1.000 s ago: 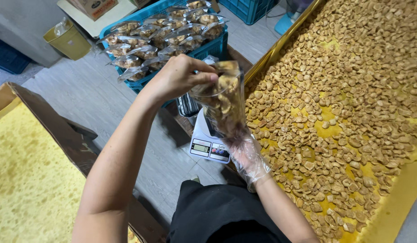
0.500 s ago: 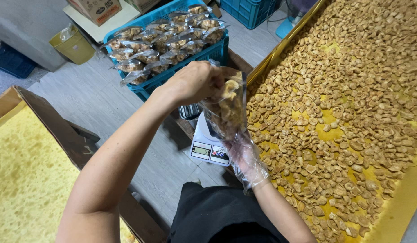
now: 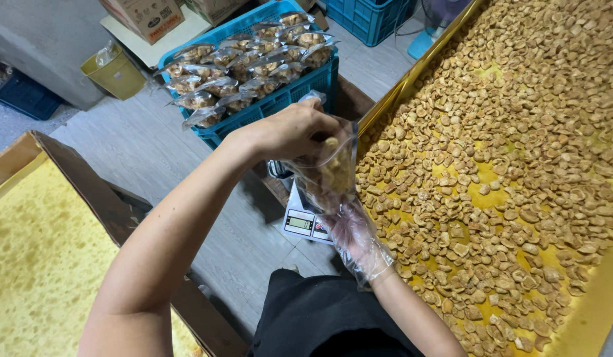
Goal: The person scoops fried snack pieces from a large yellow tray into clear plastic bags, weighs each bag on a digital scale, and places the filled bags into a blue crate. The process is repeated multiple times with consistent hand motions.
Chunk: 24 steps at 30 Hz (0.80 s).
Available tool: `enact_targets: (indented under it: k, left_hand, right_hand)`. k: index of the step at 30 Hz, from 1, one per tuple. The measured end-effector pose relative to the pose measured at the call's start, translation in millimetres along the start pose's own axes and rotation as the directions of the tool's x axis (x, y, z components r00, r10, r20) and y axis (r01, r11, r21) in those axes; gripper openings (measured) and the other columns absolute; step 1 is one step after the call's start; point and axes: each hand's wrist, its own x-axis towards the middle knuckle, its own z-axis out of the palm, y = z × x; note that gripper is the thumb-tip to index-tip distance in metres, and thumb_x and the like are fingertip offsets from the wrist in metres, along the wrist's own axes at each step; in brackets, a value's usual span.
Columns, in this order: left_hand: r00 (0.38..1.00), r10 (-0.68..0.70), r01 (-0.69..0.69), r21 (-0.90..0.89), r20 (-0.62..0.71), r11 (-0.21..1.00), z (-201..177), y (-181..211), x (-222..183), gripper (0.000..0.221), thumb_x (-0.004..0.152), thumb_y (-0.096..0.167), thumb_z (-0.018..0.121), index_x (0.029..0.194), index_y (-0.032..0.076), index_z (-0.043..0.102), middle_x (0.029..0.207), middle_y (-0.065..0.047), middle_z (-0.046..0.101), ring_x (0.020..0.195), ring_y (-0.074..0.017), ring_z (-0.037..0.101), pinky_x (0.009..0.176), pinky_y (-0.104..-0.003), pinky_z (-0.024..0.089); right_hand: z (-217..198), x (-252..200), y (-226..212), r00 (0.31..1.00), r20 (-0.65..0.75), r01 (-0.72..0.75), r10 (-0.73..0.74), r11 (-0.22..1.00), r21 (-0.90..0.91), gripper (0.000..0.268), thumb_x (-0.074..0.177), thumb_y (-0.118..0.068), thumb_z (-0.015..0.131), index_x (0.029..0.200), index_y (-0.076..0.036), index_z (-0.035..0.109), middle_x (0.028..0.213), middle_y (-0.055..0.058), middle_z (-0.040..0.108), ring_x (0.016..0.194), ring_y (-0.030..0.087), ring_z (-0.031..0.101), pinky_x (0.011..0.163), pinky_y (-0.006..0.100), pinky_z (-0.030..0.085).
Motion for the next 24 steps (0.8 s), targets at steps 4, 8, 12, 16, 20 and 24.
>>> enact_targets:
  k: [4, 8, 12, 16, 20, 24]
  left_hand:
    - [0.982, 0.189, -0.182, -0.250, 0.004, 0.951, -5, -11, -7, 0.047, 0.083, 0.036, 0.078, 0.125, 0.018, 0.072, 0.134, -0.009, 0.066, 0.117, -0.0291, 0.065, 0.100, -0.041, 0.054]
    - [1.000, -0.005, 0.012, -0.410, 0.019, 0.912, -3, -19, -23, 0.061, 0.085, 0.058, 0.059, 0.126, 0.015, 0.072, 0.123, -0.012, 0.074, 0.114, -0.0285, 0.071, 0.093, -0.042, 0.061]
    - [0.983, 0.096, -0.128, -0.209, -0.159, 0.969, 17, -14, -38, 0.069, 0.081, 0.060, 0.068, 0.117, 0.001, 0.071, 0.117, -0.021, 0.071, 0.110, -0.0331, 0.069, 0.088, -0.047, 0.059]
    - [0.968, 0.026, -0.062, -0.137, -0.251, 0.989, 29, -9, -48, 0.070, 0.071, 0.057, 0.083, 0.106, -0.002, 0.066, 0.115, -0.020, 0.070, 0.101, -0.0290, 0.072, 0.080, -0.039, 0.063]
    - [0.953, -0.119, 0.042, -0.267, -0.279, 0.963, 23, -9, -57, 0.026, 0.091, 0.029, 0.072, 0.095, 0.003, 0.071, 0.094, -0.011, 0.078, 0.080, -0.0186, 0.077, 0.068, -0.031, 0.064]
    - [0.954, -0.125, -0.009, -0.443, -0.274, 0.896, 18, -13, -65, 0.019, 0.088, 0.020, 0.076, 0.094, 0.002, 0.071, 0.085, -0.006, 0.079, 0.076, -0.0115, 0.077, 0.064, -0.028, 0.062]
  right_hand:
    - [-1, 1, 0, 1.000, 0.013, -0.023, 0.023, 1.000, 0.012, 0.048, 0.092, -0.008, 0.066, 0.136, -0.003, 0.049, 0.139, 0.020, 0.055, 0.125, 0.040, 0.058, 0.106, 0.058, 0.051]
    - [9, -1, 4, 0.982, -0.176, -0.058, 0.067, 0.997, 0.059, 0.051, 0.089, -0.016, 0.067, 0.136, -0.006, 0.049, 0.134, 0.022, 0.056, 0.121, 0.041, 0.058, 0.101, 0.057, 0.052]
    - [28, -17, 4, 0.997, 0.064, -0.043, 0.042, 0.999, 0.020, 0.059, 0.096, -0.012, 0.069, 0.145, 0.005, 0.041, 0.143, 0.024, 0.052, 0.131, 0.037, 0.056, 0.111, 0.049, 0.052]
    - [56, -28, 4, 0.993, -0.066, -0.096, 0.095, 0.995, -0.014, 0.064, 0.089, -0.014, 0.071, 0.144, 0.001, 0.043, 0.141, 0.023, 0.053, 0.129, 0.037, 0.058, 0.106, 0.046, 0.051]
    - [101, -46, -20, 0.857, 0.401, -0.220, 0.323, 0.934, -0.283, 0.066, 0.088, -0.022, 0.071, 0.148, -0.008, 0.047, 0.139, 0.021, 0.057, 0.126, 0.031, 0.060, 0.111, 0.037, 0.053]
    - [163, -63, -64, 0.949, -0.294, -0.301, -0.112, -0.043, -0.953, 0.041, 0.103, -0.040, 0.043, 0.119, -0.013, 0.070, 0.110, 0.007, 0.077, 0.100, 0.021, 0.072, 0.088, 0.030, 0.060]
